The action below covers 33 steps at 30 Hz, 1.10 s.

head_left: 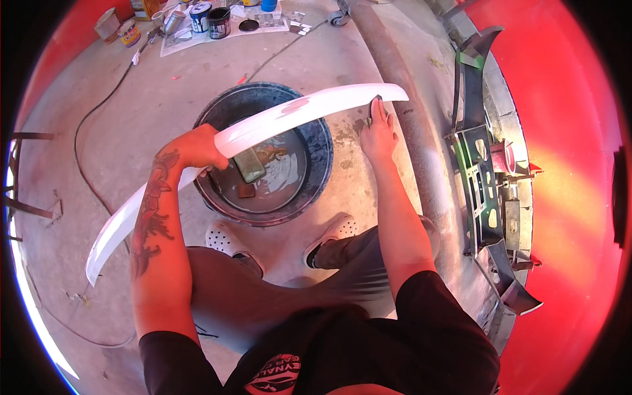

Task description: Sand a white automotive body part using a sanding block and water.

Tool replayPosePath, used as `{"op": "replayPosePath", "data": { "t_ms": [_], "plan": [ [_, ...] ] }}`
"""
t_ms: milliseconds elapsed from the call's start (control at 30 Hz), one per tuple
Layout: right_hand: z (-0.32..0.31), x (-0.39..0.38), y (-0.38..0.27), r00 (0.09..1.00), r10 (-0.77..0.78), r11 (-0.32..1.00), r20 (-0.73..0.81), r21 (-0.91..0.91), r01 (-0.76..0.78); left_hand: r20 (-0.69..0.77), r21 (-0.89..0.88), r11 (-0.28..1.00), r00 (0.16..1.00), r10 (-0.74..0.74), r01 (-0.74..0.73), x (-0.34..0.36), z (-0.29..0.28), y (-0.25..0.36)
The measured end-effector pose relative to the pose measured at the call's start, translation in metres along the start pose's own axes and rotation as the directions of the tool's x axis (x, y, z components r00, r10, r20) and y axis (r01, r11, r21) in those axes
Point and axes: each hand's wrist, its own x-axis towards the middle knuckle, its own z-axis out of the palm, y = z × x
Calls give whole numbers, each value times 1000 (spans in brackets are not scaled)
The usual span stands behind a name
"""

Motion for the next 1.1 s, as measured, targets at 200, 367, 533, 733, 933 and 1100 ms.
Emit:
{"op": "replayPosePath", "data": {
  "t_ms": [200,367,533,733,933,1100],
  "plan": [
    [10,-29,-25,996,-93,996,5,8,93,-18,-1,1000,1000,0,0,-3,1,-3],
    [9,33,19,990,131,988,-53,86,-127,-31,-30,999,999,20,-20,0,2,-8],
    [1,77,63,972,232,973,37,-9,-232,-43,-7,1000,999,-1,0,-1,0,1],
    [16,69,72,993,-36,999,-110,-27,33,-33,18,1000,999,-19,20,-6,-1,0],
    [20,156,169,969,215,969,120,99,-227,-62,17,999,998,34,-33,6,0,3],
    [12,86,83,970,-227,967,-86,-140,213,-14,4,998,998,-58,58,-1,-3,1]
  ]
}}
